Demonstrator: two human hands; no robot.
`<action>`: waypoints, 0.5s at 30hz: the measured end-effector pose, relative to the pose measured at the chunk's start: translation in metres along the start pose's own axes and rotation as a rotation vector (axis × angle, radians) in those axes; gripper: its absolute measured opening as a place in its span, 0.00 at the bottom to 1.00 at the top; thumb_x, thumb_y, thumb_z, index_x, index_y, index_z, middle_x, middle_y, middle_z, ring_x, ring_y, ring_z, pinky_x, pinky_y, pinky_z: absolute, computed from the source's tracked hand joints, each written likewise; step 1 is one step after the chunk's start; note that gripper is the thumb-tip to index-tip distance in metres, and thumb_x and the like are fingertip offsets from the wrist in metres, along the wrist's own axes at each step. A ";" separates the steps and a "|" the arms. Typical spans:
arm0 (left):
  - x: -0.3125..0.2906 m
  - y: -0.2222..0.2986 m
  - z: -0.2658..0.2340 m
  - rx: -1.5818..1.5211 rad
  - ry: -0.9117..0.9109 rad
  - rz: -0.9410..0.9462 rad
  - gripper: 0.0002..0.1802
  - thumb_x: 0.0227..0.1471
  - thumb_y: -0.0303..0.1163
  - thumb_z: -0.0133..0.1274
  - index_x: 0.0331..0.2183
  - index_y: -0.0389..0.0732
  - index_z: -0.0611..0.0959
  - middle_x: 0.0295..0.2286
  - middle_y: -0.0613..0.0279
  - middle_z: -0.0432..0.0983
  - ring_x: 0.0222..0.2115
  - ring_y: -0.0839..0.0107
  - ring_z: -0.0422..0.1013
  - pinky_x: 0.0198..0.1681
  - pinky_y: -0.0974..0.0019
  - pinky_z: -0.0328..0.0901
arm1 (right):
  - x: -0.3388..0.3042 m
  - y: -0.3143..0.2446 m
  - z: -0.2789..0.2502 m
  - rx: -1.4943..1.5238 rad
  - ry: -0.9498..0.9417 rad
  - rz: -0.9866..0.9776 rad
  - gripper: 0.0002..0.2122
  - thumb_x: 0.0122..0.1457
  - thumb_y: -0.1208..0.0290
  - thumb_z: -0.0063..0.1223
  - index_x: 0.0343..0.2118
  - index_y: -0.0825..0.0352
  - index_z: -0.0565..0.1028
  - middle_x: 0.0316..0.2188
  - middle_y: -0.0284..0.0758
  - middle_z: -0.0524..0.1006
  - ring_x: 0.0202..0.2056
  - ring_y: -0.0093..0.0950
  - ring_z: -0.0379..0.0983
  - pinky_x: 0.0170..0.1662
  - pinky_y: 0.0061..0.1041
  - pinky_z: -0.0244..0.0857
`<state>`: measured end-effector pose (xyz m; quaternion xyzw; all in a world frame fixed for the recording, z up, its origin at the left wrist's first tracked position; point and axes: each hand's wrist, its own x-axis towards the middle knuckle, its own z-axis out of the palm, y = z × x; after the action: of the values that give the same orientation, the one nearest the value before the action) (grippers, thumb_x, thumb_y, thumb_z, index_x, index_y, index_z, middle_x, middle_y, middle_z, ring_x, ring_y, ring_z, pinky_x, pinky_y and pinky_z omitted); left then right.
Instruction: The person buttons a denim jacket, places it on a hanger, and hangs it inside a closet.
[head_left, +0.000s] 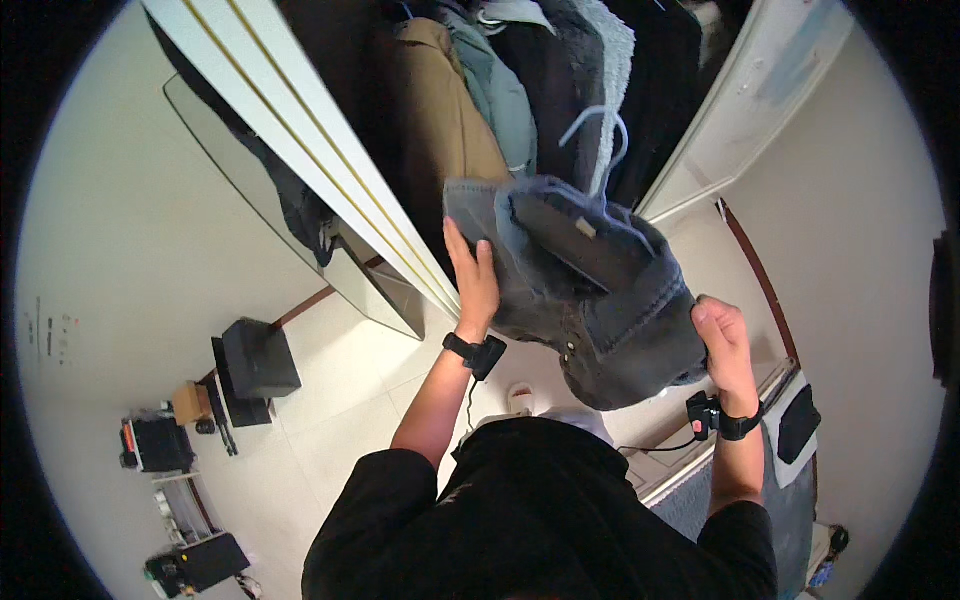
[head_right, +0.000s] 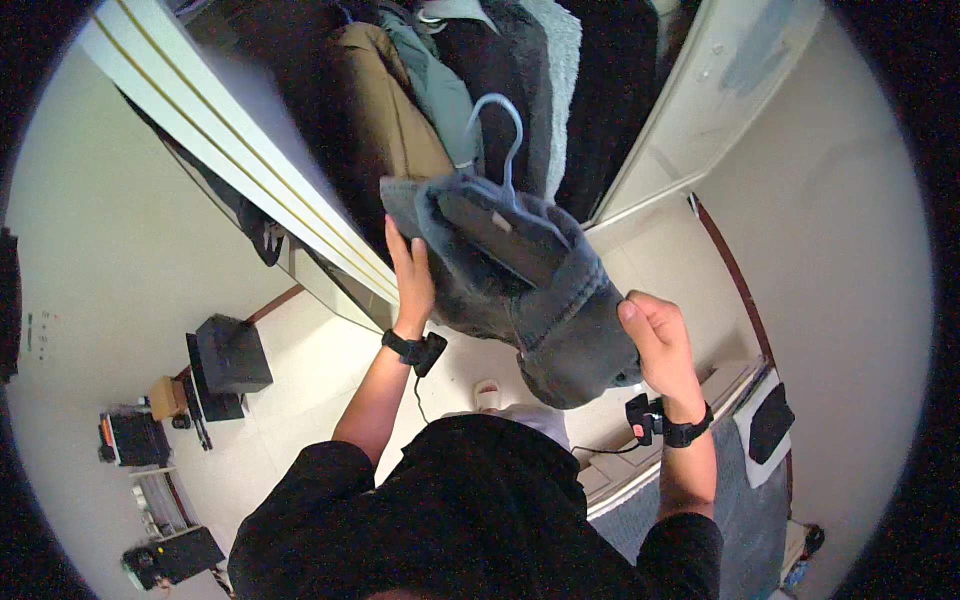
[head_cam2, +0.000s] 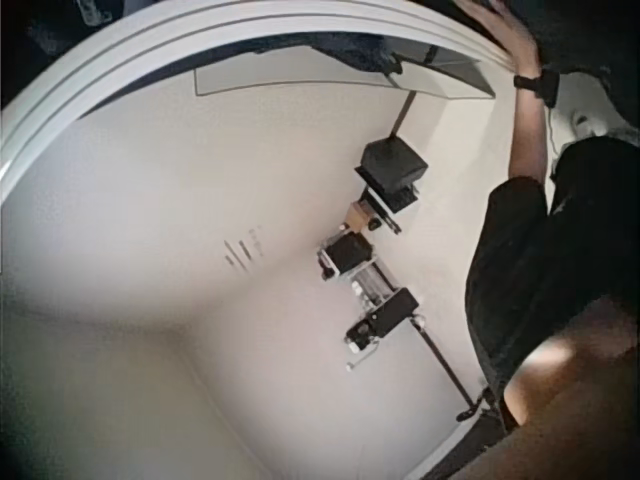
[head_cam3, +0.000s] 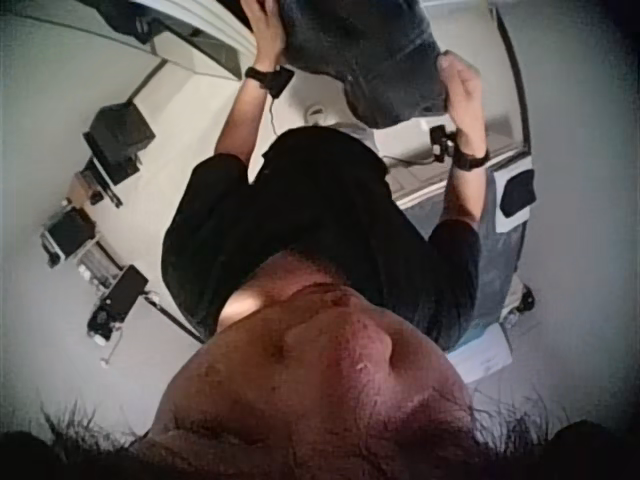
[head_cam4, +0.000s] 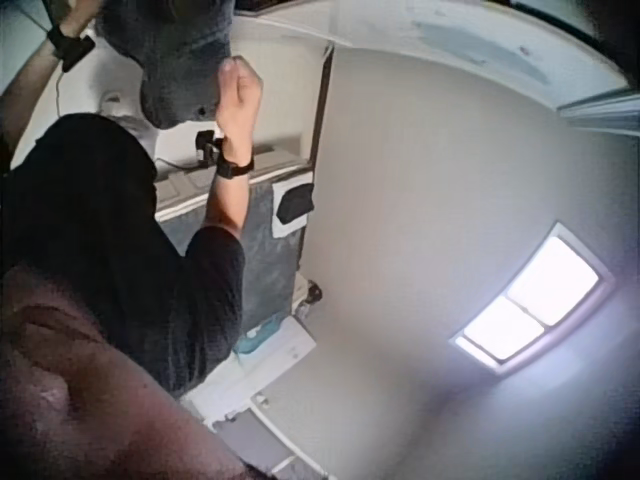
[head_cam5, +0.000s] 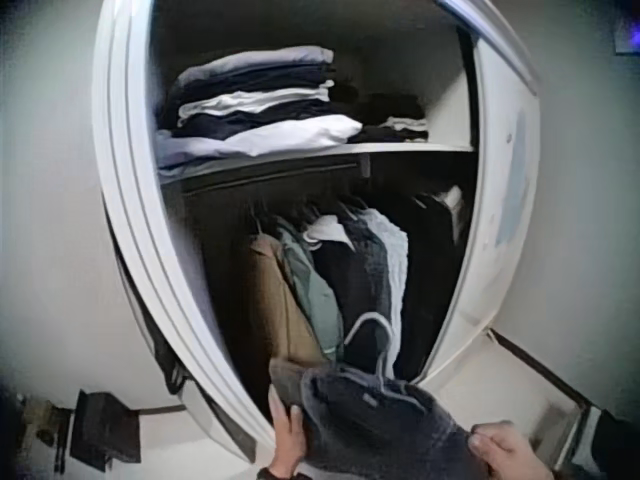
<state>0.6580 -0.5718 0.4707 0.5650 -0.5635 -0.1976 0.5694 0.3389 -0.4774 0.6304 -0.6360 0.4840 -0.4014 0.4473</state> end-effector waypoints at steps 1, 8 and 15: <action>-0.001 -0.001 0.000 0.022 -0.031 0.001 0.35 0.65 0.37 0.39 0.65 0.29 0.49 0.66 0.38 0.40 0.67 0.47 0.40 0.68 0.56 0.38 | 0.014 -0.007 0.007 -0.015 -0.014 -0.016 0.17 0.68 0.67 0.44 0.21 0.67 0.62 0.20 0.22 0.57 0.25 0.15 0.51 0.28 0.20 0.49; 0.000 -0.011 -0.001 0.034 -0.131 -0.063 0.31 0.65 0.33 0.38 0.64 0.32 0.53 0.65 0.39 0.42 0.67 0.47 0.42 0.68 0.58 0.40 | 0.091 -0.019 0.058 0.115 -0.119 -0.083 0.15 0.69 0.66 0.45 0.26 0.70 0.69 0.21 0.22 0.63 0.28 0.15 0.56 0.30 0.20 0.54; 0.002 -0.007 -0.003 -0.066 -0.104 -0.255 0.30 0.66 0.38 0.36 0.63 0.30 0.58 0.63 0.41 0.52 0.66 0.51 0.46 0.68 0.59 0.41 | 0.167 -0.031 0.110 0.216 -0.203 -0.196 0.16 0.69 0.65 0.45 0.26 0.71 0.69 0.21 0.23 0.63 0.27 0.15 0.56 0.30 0.21 0.55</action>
<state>0.6643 -0.5744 0.4658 0.6020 -0.5091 -0.3157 0.5280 0.4860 -0.6164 0.6428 -0.6659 0.3258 -0.4264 0.5183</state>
